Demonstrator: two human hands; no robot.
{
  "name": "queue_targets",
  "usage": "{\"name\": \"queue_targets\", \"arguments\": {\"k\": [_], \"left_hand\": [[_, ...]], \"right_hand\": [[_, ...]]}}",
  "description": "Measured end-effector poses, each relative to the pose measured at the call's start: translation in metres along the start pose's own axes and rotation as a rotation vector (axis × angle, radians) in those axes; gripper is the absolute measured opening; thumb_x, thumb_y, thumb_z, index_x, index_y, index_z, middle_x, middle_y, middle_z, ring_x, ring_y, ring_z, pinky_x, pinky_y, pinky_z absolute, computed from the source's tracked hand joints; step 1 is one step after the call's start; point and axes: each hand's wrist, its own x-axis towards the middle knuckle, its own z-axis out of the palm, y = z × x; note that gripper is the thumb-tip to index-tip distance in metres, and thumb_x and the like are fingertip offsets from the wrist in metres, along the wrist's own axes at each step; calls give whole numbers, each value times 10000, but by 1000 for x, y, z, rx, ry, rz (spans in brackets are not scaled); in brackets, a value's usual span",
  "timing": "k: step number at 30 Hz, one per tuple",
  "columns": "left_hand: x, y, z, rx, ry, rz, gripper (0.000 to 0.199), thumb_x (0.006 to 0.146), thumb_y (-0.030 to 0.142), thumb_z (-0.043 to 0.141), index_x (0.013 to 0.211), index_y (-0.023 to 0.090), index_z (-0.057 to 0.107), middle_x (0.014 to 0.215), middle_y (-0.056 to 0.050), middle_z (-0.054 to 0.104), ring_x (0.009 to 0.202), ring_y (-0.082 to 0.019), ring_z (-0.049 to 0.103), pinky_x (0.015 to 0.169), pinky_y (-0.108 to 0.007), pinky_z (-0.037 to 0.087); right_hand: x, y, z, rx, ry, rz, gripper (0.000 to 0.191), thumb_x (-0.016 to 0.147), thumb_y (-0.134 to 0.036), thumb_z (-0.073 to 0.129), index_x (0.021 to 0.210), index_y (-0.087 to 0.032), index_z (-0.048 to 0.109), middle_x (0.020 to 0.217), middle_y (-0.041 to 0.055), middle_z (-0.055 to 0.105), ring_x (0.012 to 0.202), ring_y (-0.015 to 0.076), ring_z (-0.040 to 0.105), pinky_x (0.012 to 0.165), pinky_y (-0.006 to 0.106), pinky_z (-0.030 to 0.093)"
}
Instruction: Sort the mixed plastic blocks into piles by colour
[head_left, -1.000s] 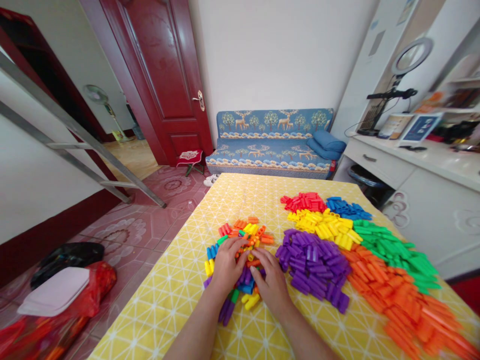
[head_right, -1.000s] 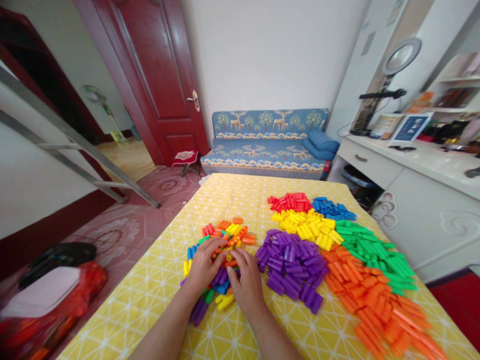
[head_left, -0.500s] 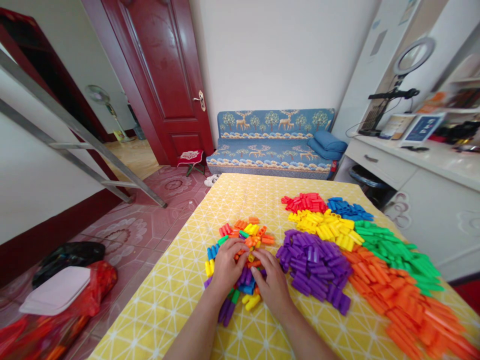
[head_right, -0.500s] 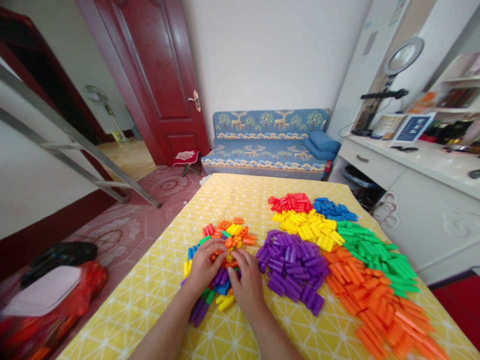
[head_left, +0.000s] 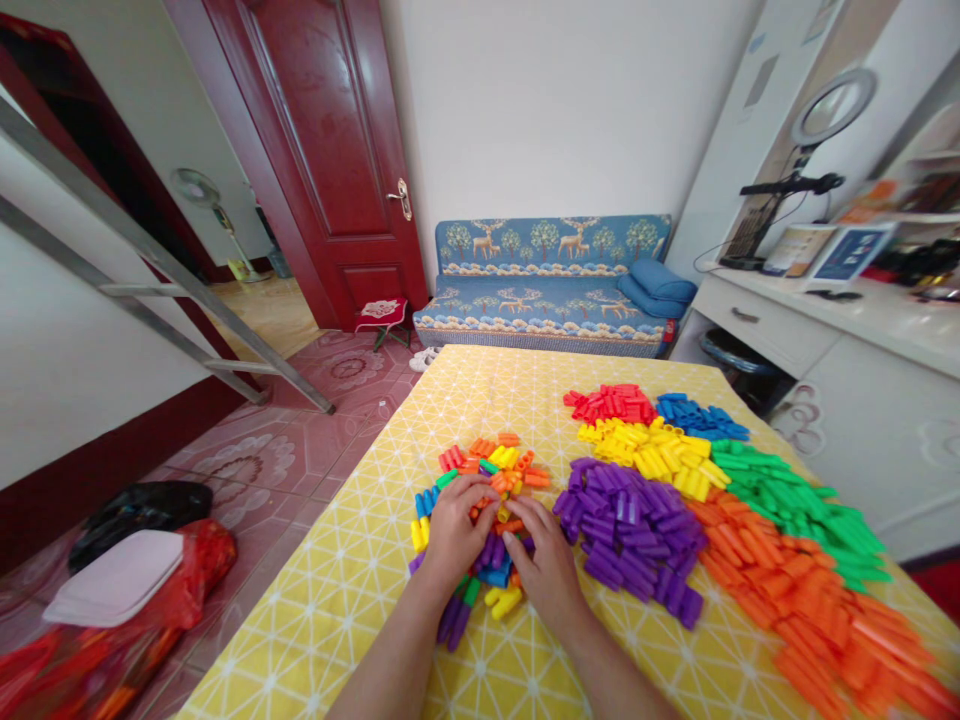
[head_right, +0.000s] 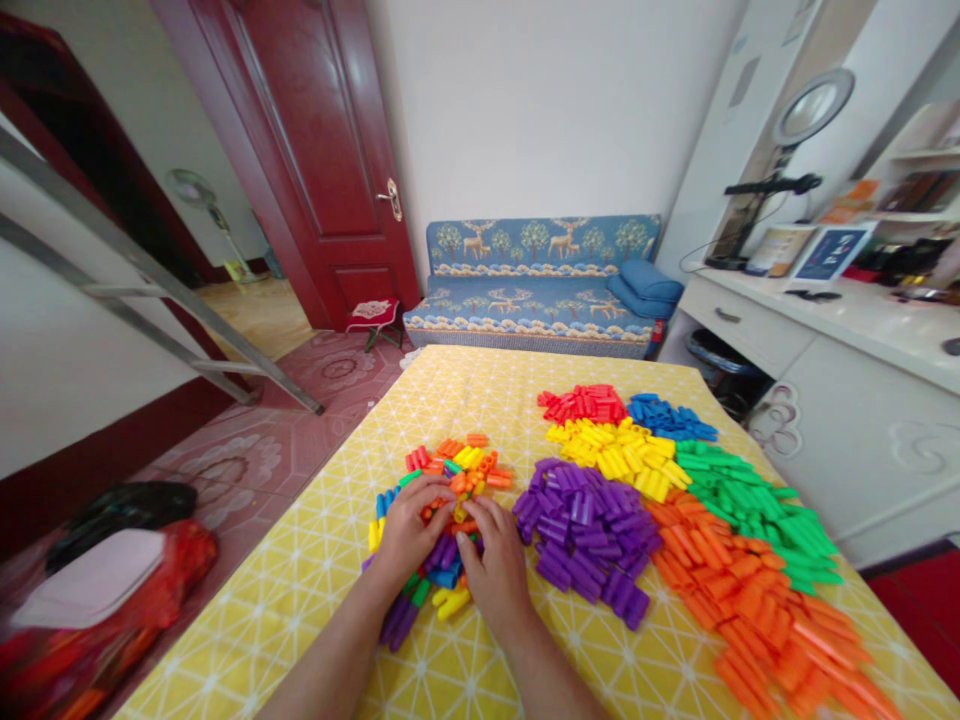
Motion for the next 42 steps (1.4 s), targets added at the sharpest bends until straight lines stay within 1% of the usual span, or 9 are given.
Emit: {"name": "queue_targets", "arguments": {"k": [16,35,42], "left_hand": [[0,2,-1,47,-28,-15,133,842,208,595,892,236,715,1044,-54,672,990,-206,615,905,-393,485],[0,1,-2,57,-40,-18,137,838,194,599,905,230,713,1060,-53,669,1001,-208,606,914,-392,472],[0,3,-3,55,-51,-15,142,849,197,587,916,230,708,1067,-55,664,1008,-210,602,916,-397,471]], "right_hand": [[1,-3,-3,54,0,7,330,886,-258,512,1205,-237,593,1265,78,568,1207,224,510,1037,412,428],[2,-4,-4,80,20,21,324,870,-256,532,1182,-232,613,1246,72,590,1194,215,524,1033,388,433],[1,-2,-3,88,-4,19,318,883,-259,518,1188,-231,603,1253,75,580,1194,217,516,1036,401,424]]}}
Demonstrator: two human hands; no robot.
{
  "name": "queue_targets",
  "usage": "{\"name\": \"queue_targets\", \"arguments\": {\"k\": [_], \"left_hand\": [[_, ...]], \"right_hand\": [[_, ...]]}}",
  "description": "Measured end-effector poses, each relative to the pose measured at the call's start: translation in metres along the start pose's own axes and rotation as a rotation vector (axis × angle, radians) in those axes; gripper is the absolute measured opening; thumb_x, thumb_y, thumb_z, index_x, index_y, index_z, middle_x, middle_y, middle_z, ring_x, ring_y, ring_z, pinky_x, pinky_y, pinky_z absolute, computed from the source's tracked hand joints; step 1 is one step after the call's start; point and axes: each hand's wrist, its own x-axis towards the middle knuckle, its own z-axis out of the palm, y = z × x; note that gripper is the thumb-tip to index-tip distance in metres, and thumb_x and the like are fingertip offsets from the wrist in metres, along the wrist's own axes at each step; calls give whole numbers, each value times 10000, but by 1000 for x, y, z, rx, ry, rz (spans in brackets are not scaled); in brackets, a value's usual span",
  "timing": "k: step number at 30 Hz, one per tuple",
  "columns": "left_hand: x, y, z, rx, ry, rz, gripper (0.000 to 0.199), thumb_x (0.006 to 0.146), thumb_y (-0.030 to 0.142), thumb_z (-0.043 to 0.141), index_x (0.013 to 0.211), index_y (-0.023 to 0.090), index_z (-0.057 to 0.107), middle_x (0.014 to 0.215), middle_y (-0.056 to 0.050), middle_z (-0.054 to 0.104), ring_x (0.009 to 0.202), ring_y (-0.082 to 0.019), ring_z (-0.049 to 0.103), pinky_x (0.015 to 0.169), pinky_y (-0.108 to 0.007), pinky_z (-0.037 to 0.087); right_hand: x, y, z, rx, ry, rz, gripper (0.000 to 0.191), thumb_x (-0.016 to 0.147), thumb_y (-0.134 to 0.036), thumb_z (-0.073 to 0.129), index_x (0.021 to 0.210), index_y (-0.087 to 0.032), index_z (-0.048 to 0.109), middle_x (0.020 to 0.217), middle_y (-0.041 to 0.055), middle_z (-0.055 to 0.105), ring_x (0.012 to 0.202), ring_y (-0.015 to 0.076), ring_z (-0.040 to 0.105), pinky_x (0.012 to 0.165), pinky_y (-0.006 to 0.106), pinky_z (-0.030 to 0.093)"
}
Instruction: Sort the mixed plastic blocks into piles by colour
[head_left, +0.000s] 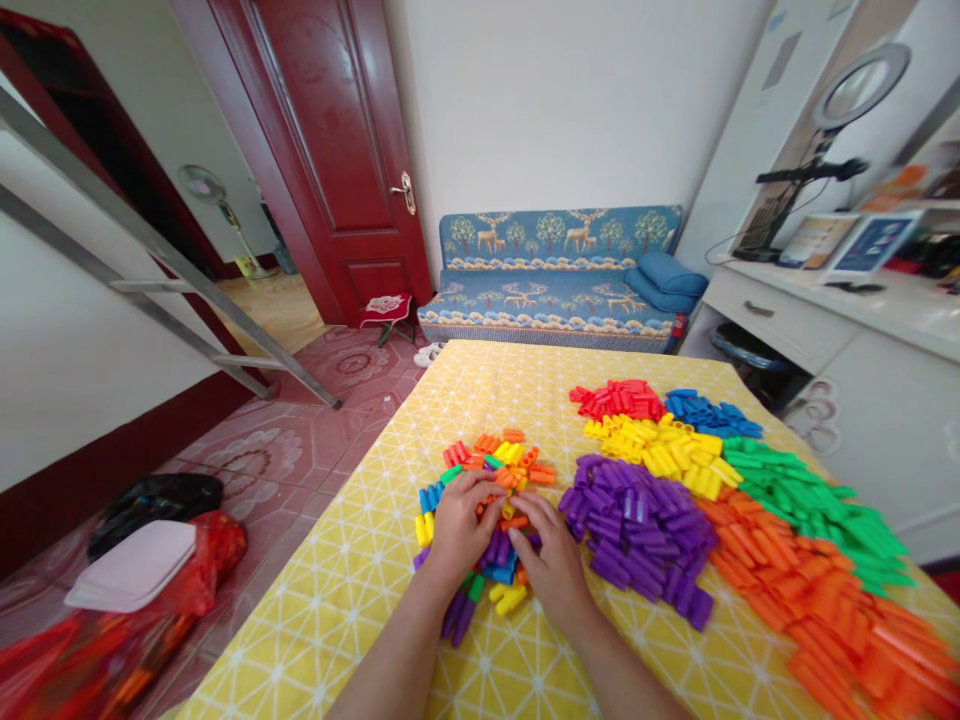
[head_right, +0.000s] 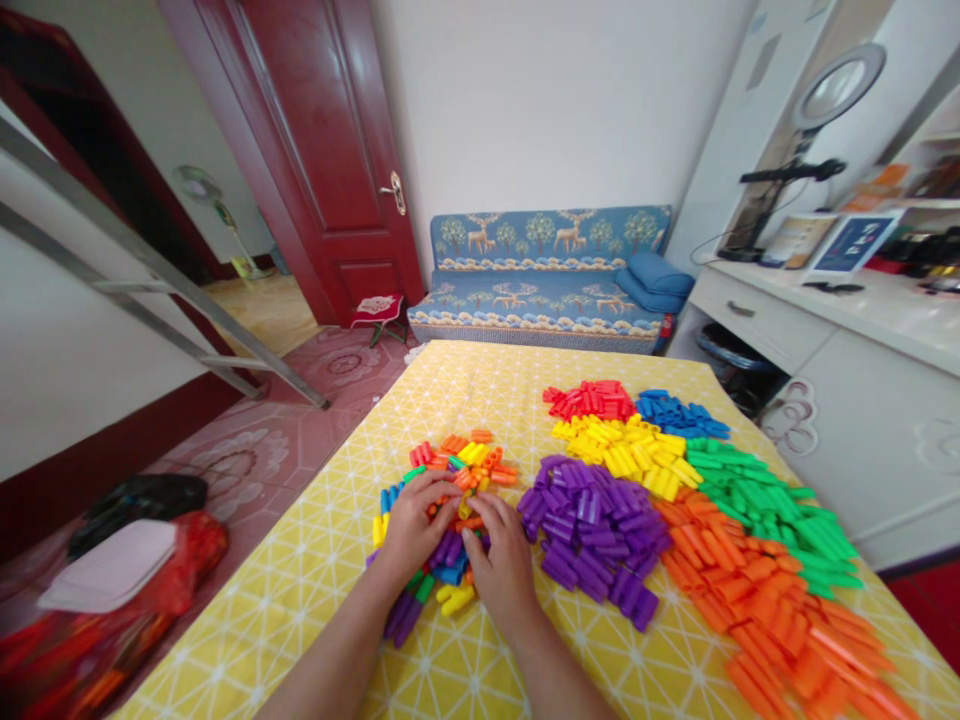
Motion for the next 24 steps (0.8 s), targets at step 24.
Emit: {"name": "queue_targets", "arguments": {"k": [24], "left_hand": [[0,-3,1,21,-6,24,142,855,194,585,927,231,701,1084,-54,659,1012,-205,599,916,-393,473]], "right_hand": [[2,-1,-2,23,-20,28,320,886,-275,515,1192,-239,603,1261,69,574,1206,211,511,1046,395,417]]}}
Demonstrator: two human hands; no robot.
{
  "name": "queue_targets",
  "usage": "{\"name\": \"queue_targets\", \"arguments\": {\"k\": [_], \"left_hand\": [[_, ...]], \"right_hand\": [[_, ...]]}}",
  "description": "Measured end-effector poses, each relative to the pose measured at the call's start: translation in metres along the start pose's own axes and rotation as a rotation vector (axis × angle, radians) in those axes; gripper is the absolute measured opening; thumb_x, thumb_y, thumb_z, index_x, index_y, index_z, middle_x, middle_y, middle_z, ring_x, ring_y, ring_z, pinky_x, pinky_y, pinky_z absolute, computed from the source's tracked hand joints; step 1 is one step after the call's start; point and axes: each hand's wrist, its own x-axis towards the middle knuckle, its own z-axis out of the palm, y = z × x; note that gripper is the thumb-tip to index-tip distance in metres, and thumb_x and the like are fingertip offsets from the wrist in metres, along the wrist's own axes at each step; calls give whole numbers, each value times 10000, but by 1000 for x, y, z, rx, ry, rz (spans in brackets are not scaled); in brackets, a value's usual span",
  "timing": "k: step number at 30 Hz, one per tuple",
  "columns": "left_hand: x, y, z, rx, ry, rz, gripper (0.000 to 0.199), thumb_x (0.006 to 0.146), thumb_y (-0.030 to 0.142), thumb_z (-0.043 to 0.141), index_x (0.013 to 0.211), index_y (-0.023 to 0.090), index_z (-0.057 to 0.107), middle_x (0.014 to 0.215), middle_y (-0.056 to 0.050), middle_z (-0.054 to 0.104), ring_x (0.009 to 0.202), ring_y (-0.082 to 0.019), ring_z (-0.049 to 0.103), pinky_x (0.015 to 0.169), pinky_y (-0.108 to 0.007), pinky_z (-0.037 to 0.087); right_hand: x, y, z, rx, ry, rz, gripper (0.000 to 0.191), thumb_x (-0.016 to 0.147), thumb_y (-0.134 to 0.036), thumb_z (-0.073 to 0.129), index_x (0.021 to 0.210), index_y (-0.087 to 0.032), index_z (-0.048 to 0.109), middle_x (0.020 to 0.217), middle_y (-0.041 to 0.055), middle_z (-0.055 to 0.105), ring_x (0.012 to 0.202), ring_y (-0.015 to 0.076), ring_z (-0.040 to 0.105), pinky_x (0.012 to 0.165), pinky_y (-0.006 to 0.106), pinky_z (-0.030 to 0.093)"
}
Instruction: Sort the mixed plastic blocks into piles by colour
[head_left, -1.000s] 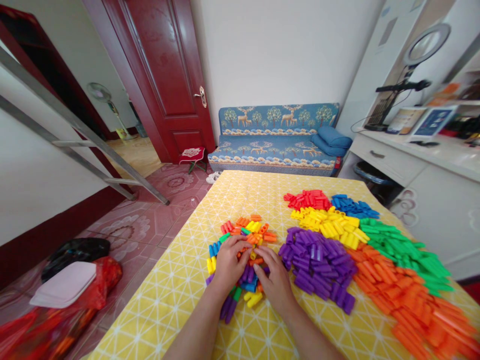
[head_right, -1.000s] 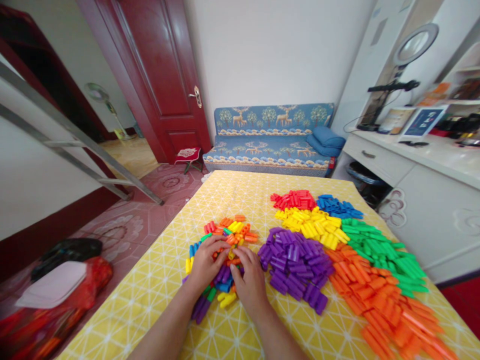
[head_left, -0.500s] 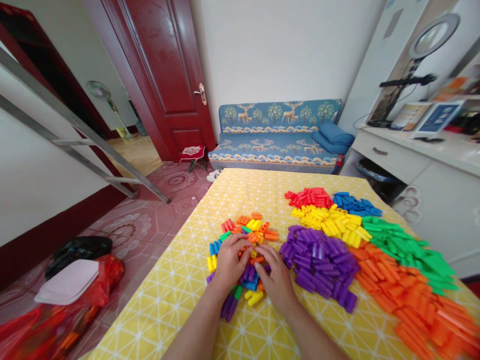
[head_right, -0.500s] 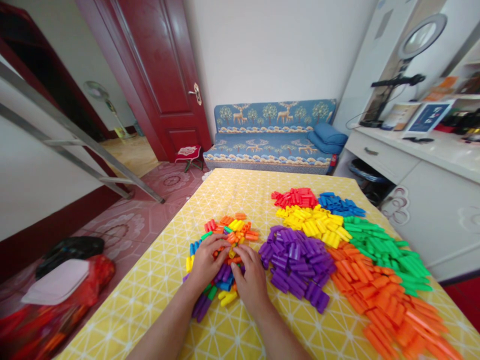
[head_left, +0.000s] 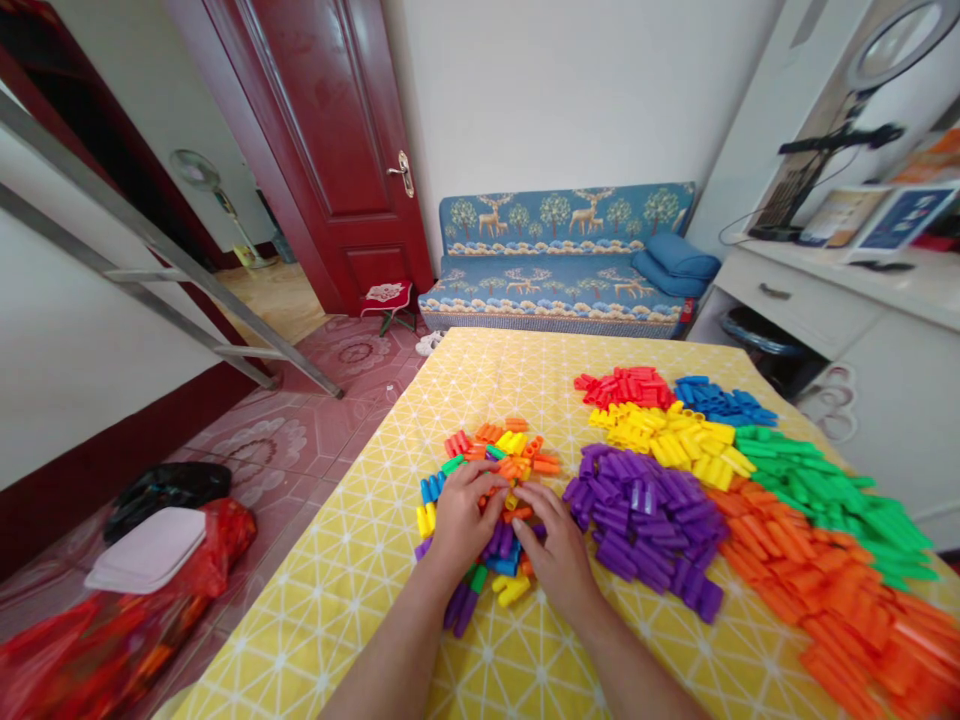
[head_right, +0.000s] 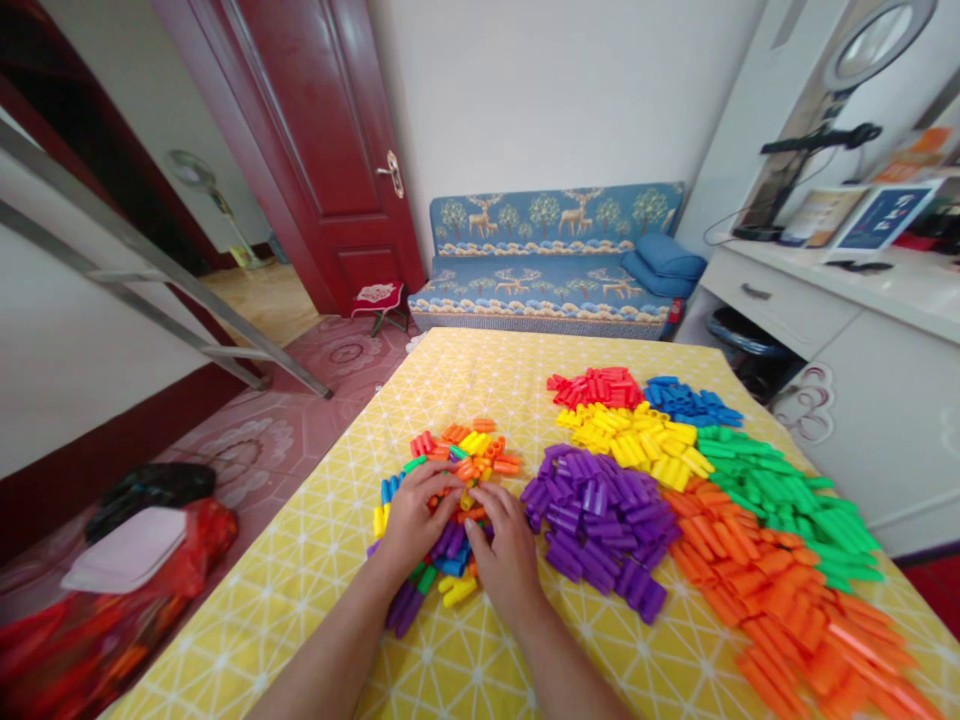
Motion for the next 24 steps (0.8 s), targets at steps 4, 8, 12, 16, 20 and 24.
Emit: {"name": "queue_targets", "arguments": {"k": [4,8,12,16,20,24], "left_hand": [[0,1,0,2,3,-9,144,855,192,585,929,232,701,1084,-54,659,1013,-203,601,918,-389,473],[0,2,0,7,0,-12,142,855,196,583,922,231,704,1083,-57,661,1005,-205,605,907,-387,479],[1,2,0,8,4,-12,145,856,203,577,917,228,706,1079,-64,662,1000,-213,610,903,-398,482],[0,2,0,1,-10,0,152,818,198,615,932,238,707,1104,-61,654,1032,-224,599,918,-407,477],[-1,4,-1,-50,-34,26,208,786,170,635,964,251,707,1142,-56,643,1073,-224,590,949,-400,469],[-1,6,-2,-157,-44,23,227,818,164,606,1009,246,696,1122,-56,650,1058,-196,601,943,-352,483]], "right_hand": [[1,0,-1,7,-6,11,317,882,-271,516,1182,-244,611,1256,68,577,1202,211,516,1042,391,420],[2,1,-1,12,-12,19,315,881,-278,516,1179,-242,614,1257,69,574,1200,212,515,1034,387,427],[2,0,-2,20,-15,23,315,879,-263,515,1178,-237,611,1256,71,575,1200,214,513,1040,396,422],[1,0,-1,33,3,16,338,853,-235,527,1182,-239,604,1240,76,583,1185,227,525,1036,421,425],[0,2,1,20,30,31,376,816,-209,547,1189,-226,592,1228,81,581,1172,239,528,1025,435,431],[0,2,2,-6,0,37,346,826,-212,543,1170,-204,581,1167,95,594,1128,249,540,986,442,448]]}}
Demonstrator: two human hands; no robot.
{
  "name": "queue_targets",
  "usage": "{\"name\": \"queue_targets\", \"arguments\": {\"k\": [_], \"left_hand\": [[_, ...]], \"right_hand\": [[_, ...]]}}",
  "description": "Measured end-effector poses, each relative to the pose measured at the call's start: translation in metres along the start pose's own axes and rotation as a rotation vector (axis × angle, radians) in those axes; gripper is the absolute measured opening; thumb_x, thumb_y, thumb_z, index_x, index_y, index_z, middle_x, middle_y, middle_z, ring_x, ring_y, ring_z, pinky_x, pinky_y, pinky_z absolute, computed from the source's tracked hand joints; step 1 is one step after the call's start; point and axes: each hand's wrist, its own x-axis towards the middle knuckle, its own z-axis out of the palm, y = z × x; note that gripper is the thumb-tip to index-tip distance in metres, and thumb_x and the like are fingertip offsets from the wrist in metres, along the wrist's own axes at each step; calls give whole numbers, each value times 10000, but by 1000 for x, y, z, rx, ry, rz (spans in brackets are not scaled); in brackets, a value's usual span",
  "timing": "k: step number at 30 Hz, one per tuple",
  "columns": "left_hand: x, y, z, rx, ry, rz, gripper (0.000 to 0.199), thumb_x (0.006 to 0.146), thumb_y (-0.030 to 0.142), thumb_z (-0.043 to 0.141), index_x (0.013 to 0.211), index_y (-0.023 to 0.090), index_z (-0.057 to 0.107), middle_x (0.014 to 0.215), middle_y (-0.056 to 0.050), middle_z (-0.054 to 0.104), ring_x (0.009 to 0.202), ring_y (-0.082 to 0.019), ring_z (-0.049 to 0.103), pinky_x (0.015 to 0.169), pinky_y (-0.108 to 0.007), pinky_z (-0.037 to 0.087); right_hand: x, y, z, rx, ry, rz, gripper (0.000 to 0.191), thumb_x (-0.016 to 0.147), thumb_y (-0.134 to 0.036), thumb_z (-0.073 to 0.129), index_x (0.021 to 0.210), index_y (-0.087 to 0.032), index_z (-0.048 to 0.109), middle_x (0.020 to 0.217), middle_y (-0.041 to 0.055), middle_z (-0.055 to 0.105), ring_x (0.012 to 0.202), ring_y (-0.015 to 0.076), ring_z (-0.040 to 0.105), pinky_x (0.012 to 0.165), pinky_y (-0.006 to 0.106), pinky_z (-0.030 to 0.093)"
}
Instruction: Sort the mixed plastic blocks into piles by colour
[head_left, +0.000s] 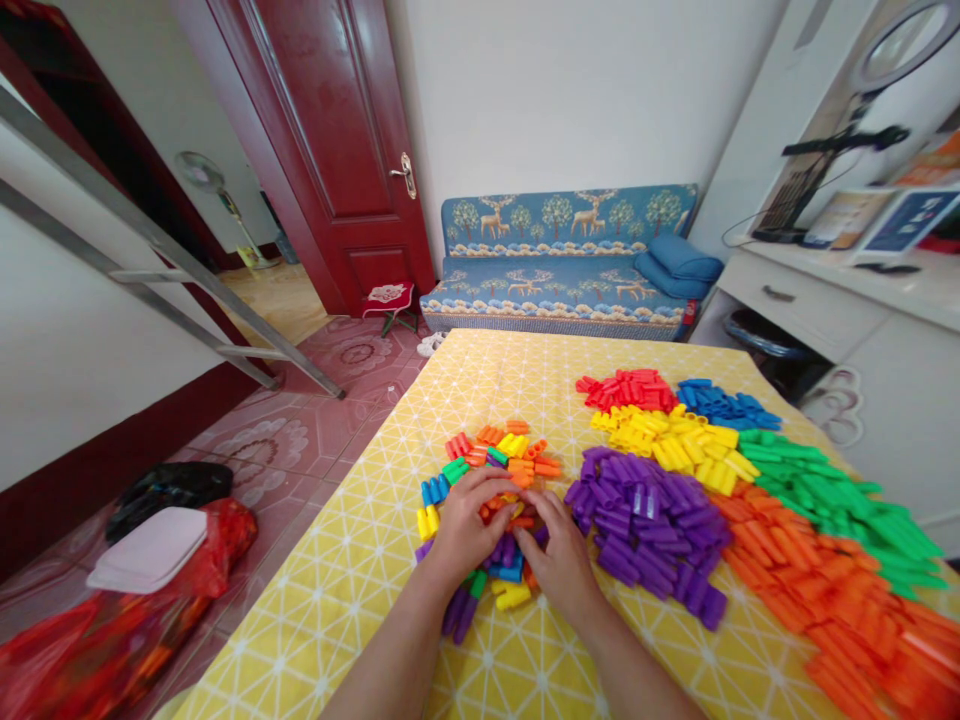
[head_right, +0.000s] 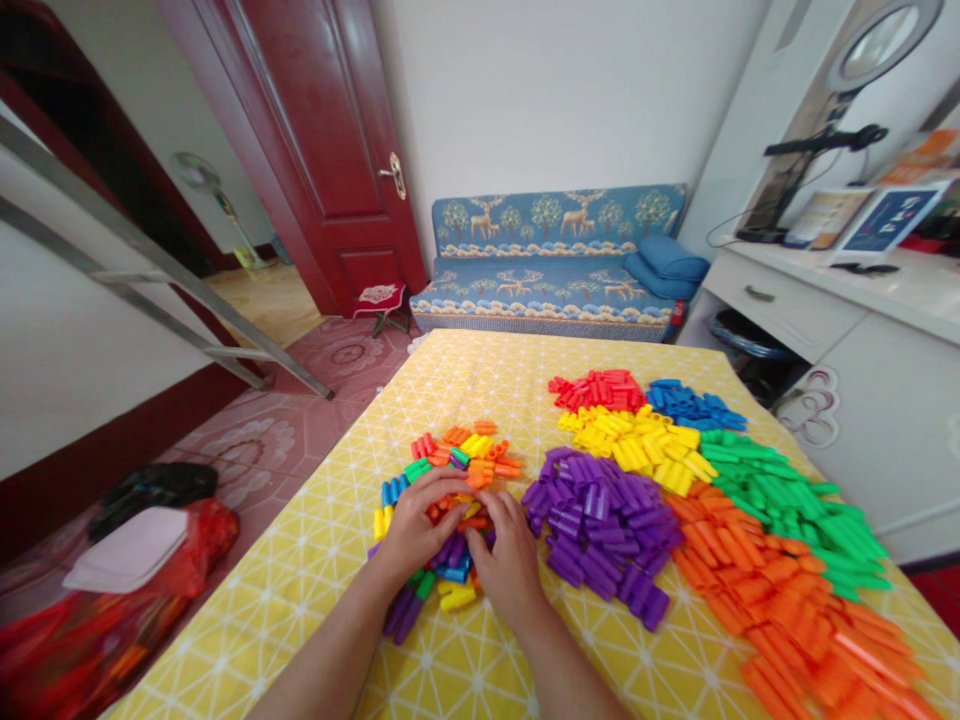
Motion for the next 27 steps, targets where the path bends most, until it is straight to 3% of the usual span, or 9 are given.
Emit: {"name": "queue_targets", "arguments": {"k": [6,11,14,19,27], "left_hand": [[2,-1,-1,17,3,-7,204,879,237,554,1036,228,685,1035,-66,674,1000,-197,614,898,-350,491],[2,9,-9,94,-119,66,419,816,393,647,1215,269,614,1226,-85,617,1143,-255,557,992,-415,431],[2,12,-12,106,-190,99,483,812,376,655,1278,293,563,1295,-76,583,1188,-258,532,1038,-438,391],[0,1,-6,54,-110,65,362,851,252,597,1213,267,615,1214,-82,630,1135,-235,568,986,-409,448],[0,-2,-3,20,-65,26,299,874,266,582,1164,252,651,1186,-79,642,1104,-217,590,967,-383,477]], "right_hand": [[0,-2,-1,0,-8,-29,250,852,-254,560,1097,-202,567,1071,84,614,1019,237,564,920,423,465],[-1,-4,-1,67,19,-34,247,862,-278,547,1099,-211,537,1105,82,592,1061,229,555,931,397,457],[0,-6,-2,103,-8,-16,197,849,-221,519,1044,-214,551,1060,63,610,1021,216,572,911,383,461],[1,-9,-3,142,-8,46,144,831,-218,522,968,-209,567,950,47,638,892,196,604,792,333,496],[2,-15,-4,94,-39,34,277,774,-182,549,1043,-213,609,984,48,669,896,208,621,818,362,501]]}}
